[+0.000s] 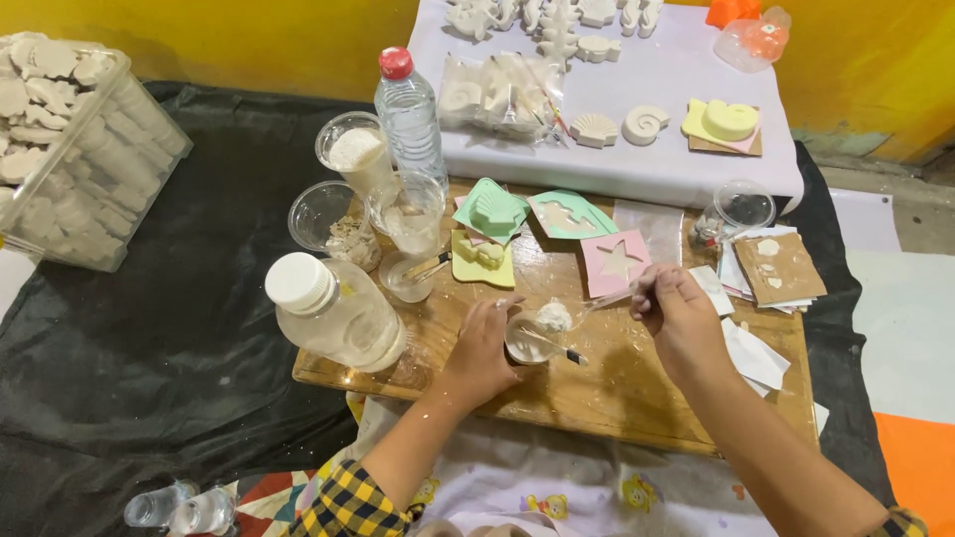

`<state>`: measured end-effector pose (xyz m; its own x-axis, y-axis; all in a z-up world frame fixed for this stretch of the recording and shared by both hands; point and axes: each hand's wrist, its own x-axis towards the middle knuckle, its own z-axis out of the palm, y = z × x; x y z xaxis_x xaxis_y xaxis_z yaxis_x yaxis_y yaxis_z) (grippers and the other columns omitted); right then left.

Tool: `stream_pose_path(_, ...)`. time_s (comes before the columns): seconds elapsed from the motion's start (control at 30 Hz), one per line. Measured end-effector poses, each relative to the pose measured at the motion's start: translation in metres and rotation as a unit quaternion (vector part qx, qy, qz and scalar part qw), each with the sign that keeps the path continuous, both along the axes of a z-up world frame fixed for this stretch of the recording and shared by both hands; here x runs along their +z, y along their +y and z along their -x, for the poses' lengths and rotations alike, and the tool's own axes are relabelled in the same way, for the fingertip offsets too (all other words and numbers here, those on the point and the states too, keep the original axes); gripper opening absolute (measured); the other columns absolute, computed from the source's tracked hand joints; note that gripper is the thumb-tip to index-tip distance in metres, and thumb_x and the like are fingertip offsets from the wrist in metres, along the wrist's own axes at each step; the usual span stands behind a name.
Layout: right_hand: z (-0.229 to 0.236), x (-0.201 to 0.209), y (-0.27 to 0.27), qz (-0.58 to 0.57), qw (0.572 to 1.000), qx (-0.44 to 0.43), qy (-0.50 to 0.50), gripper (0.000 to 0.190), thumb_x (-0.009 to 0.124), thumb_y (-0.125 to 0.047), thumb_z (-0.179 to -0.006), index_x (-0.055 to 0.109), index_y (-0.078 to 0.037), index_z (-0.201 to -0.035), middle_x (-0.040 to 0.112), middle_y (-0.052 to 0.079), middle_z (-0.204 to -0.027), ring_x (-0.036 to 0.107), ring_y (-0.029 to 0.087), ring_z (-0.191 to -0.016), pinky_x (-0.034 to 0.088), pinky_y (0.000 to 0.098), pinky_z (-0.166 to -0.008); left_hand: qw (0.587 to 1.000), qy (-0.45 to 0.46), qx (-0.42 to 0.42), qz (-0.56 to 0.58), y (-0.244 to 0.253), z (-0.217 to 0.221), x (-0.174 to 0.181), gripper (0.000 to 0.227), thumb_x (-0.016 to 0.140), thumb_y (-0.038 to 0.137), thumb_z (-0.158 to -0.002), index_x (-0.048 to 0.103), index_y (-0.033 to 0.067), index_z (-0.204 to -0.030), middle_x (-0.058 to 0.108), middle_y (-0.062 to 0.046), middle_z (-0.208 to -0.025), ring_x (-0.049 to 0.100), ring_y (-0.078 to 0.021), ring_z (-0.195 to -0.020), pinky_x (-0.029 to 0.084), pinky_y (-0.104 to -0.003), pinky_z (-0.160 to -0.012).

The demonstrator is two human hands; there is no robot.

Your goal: Mixing plaster in small cups and pouring the mixture into various silicone molds to create decorative shapes.

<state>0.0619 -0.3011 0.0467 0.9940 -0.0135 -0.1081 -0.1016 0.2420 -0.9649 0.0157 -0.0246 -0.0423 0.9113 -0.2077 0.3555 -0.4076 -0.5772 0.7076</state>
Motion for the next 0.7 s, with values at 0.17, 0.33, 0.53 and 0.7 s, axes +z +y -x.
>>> stream_pose_path(0.17, 0.016, 0.007, 0.012, 0.071, 0.993, 0.02, -0.092, 0.026, 0.041, -0.023, -0.116, 0.056, -0.006, -0.105, 0.053, 0.008, -0.085, 0.05, 0.014, -0.076, 0.052, 0.0266, -0.072, 1.0, -0.007, 0.005, -0.012, 0.0, 0.001, 0.001, 0.108, 0.09, 0.056, -0.057, 0.046, 0.0092, -0.145, 0.061, -0.013, -0.123, 0.054, -0.0327, -0.124, 0.034, -0.048, -0.115)
stream_pose_path(0.33, 0.029, 0.029, 0.032, 0.151, 0.972, 0.032, -0.179, 0.028, 0.042, -0.018, -0.115, 0.061, -0.003, -0.1, 0.057, 0.009, -0.079, 0.053, 0.015, -0.074, 0.054, 0.0288, -0.074, 1.0, 0.008, 0.008, -0.012, -0.001, 0.003, 0.009, 0.111, 0.085, 0.069, -0.058, 0.047, 0.0118, -0.145, 0.062, -0.01, -0.117, 0.054, -0.0294, -0.123, 0.036, -0.045, -0.113)
stream_pose_path(0.53, 0.026, 0.022, 0.032, 0.337, 0.856, 0.105, -0.377, 0.024, 0.052, -0.018, -0.103, 0.069, -0.012, -0.088, 0.065, 0.002, -0.075, 0.063, 0.023, -0.069, 0.055, 0.0342, -0.071, 1.0, 0.003, -0.004, -0.013, 0.0, 0.005, 0.018, 0.11, 0.079, 0.074, -0.06, 0.047, 0.0106, -0.143, 0.06, -0.011, -0.12, 0.055, -0.0308, -0.123, 0.036, -0.046, -0.112)
stream_pose_path(0.7, 0.036, 0.027, 0.037, 0.457, 0.668, 0.174, -0.561, 0.012, 0.061, -0.014, -0.097, 0.072, -0.017, -0.096, 0.07, 0.003, -0.091, 0.067, 0.028, -0.088, 0.056, 0.0407, -0.077, 1.0, -0.012, -0.004, -0.015, 0.0, 0.006, 0.013, 0.112, 0.081, 0.072, -0.06, 0.046, 0.0066, -0.145, 0.06, -0.016, -0.125, 0.055, -0.0349, -0.123, 0.036, -0.05, -0.112)
